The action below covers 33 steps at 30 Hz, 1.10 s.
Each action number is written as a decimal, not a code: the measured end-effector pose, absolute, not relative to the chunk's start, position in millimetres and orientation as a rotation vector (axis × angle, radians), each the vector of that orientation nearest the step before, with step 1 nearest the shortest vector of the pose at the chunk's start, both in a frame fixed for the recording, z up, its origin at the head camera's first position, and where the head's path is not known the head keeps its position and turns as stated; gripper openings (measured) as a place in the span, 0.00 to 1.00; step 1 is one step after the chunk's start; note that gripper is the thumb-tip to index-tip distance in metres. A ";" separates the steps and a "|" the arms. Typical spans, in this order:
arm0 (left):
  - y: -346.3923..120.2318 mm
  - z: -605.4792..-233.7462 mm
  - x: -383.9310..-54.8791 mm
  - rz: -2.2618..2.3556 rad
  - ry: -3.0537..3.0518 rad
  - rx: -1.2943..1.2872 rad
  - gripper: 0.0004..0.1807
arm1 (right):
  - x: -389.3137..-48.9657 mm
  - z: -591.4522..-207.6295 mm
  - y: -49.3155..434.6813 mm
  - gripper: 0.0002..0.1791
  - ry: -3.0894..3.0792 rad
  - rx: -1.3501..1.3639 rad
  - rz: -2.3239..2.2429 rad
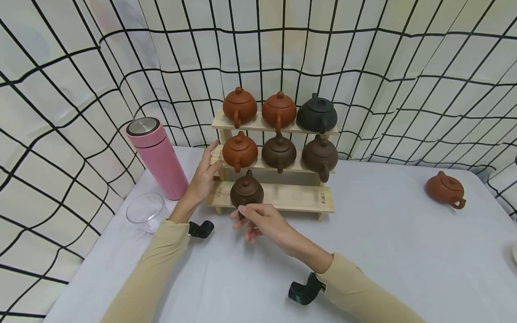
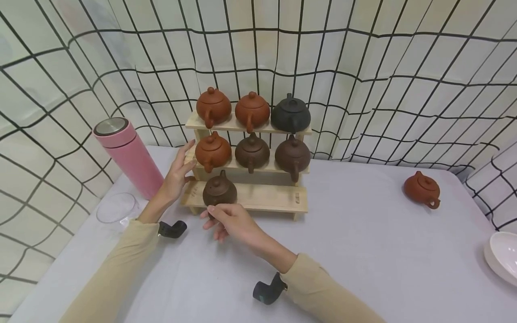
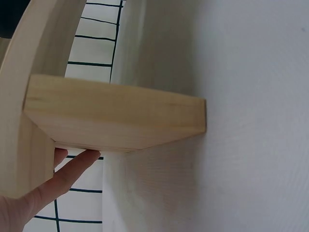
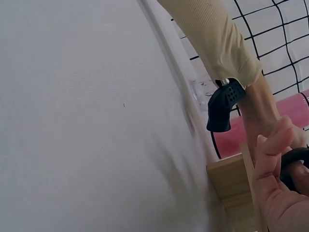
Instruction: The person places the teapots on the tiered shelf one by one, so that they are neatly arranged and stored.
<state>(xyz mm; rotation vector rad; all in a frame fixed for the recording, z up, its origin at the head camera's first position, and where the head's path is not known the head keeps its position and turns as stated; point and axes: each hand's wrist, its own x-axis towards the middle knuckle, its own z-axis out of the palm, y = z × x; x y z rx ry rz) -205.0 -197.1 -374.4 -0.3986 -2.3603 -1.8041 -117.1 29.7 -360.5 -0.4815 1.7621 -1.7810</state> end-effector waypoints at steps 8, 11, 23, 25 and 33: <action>-196.4 -372.2 -208.0 -1.825 -2.356 -0.399 0.36 | -112.9 -355.8 68.1 0.24 1.767 -0.549 -1.690; -196.8 -372.5 -209.1 -1.808 -2.363 -0.396 0.35 | -111.1 -352.5 92.7 0.23 1.790 -0.583 -1.659; -195.9 -372.0 -206.3 -1.857 -2.348 -0.391 0.36 | -112.6 -350.1 234.2 0.23 2.102 -0.410 -1.568; -195.8 -371.7 -205.7 -1.872 -2.340 -0.397 0.36 | -114.8 -355.7 265.6 0.22 2.173 -0.372 -1.589; -197.7 -371.7 -202.5 -1.883 -2.340 -0.382 0.36 | -124.3 -374.6 381.6 0.17 2.183 -0.087 -1.953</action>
